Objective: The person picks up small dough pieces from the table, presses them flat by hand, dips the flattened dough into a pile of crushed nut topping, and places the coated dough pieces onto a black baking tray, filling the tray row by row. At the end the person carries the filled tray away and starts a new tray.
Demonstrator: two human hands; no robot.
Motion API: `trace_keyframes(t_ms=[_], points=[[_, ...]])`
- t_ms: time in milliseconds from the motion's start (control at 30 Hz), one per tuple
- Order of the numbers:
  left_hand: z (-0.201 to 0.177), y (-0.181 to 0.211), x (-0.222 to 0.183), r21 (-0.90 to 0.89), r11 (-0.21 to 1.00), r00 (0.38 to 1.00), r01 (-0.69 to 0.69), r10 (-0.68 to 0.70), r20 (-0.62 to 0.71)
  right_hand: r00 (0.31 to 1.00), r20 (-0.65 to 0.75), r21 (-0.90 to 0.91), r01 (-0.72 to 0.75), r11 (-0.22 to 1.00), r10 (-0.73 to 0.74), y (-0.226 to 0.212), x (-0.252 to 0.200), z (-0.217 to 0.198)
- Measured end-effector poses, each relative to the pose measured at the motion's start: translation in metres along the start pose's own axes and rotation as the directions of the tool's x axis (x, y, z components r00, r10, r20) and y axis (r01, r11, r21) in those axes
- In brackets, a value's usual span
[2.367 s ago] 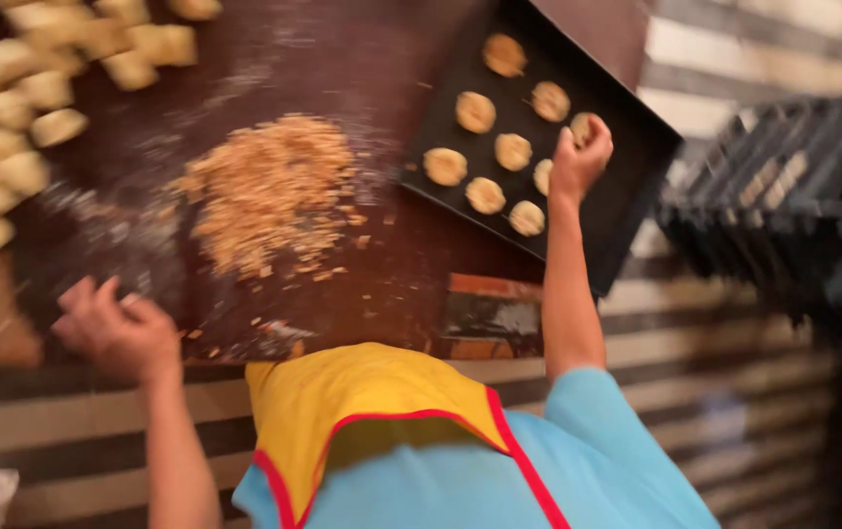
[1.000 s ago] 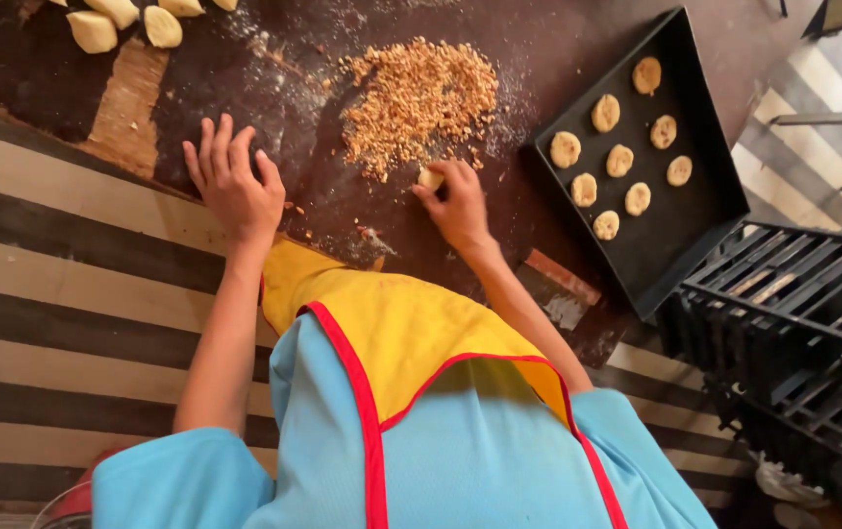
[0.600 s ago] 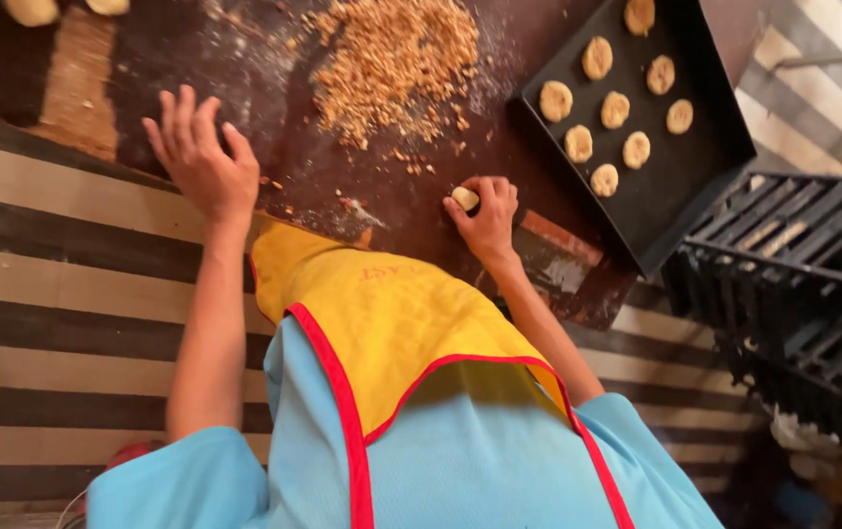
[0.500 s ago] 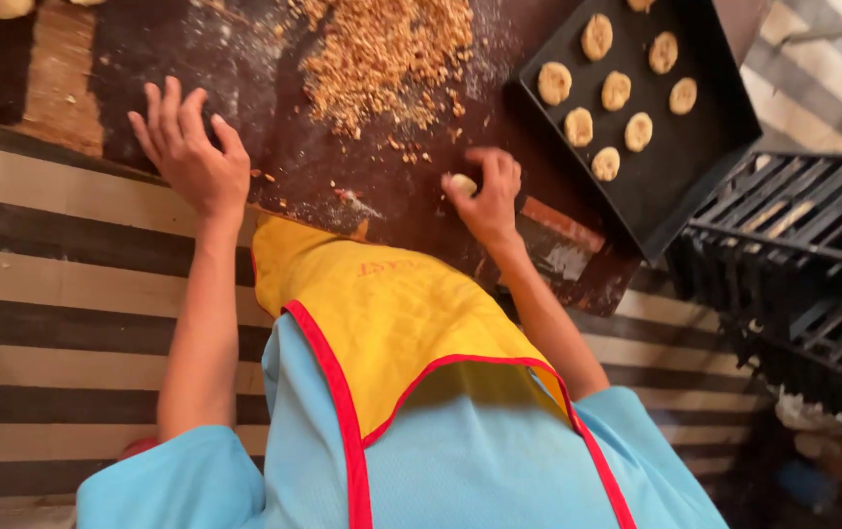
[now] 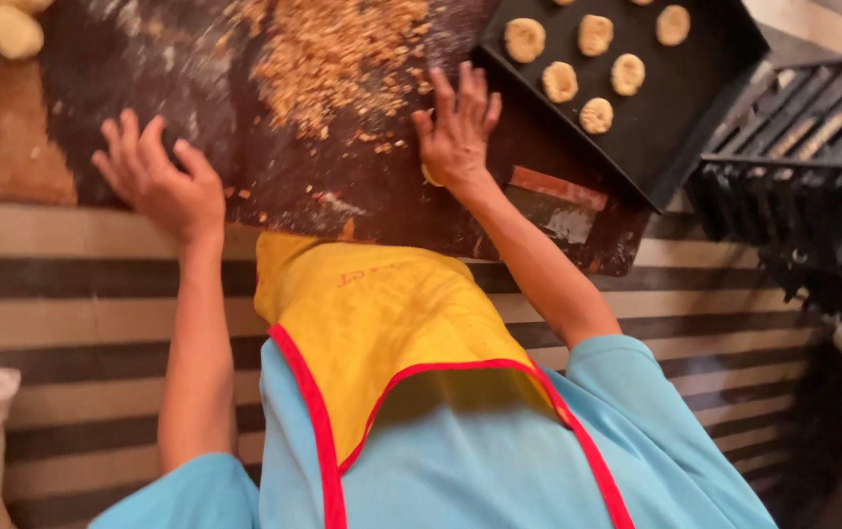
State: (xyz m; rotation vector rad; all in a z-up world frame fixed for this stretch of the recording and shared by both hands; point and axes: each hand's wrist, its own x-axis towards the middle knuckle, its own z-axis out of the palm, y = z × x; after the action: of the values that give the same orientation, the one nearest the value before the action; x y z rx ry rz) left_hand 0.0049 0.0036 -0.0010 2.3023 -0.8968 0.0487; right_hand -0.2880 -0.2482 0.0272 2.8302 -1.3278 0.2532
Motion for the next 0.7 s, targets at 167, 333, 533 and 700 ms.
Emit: trace_keyframes(t_ms=[167, 333, 533, 700], points=[[-0.001, 0.001, -0.006, 0.054, 0.998, 0.998, 0.037, -0.039, 0.042, 0.996, -0.085, 0.251, -0.015, 0.968, 0.037, 0.012, -0.01, -0.02], [0.002, -0.004, -0.005, 0.067, 0.997, 0.999, 0.026, -0.029, 0.034, 0.923, 0.246, 0.546, -0.384, 0.745, 0.295, 0.029, -0.03, -0.038], [0.008, -0.007, -0.003, 0.041, 0.999, 0.999, -0.014, 0.012, 0.042, 0.832, 0.502, 0.522, -0.51, 0.683, 0.237, 0.041, -0.041, -0.036], [0.005, -0.005, -0.003, 0.041, 0.999, 0.999, 0.005, -0.007, 0.046, 0.905, 0.409, 0.771, -0.411, 0.486, 0.116, 0.081, -0.063, -0.064]])
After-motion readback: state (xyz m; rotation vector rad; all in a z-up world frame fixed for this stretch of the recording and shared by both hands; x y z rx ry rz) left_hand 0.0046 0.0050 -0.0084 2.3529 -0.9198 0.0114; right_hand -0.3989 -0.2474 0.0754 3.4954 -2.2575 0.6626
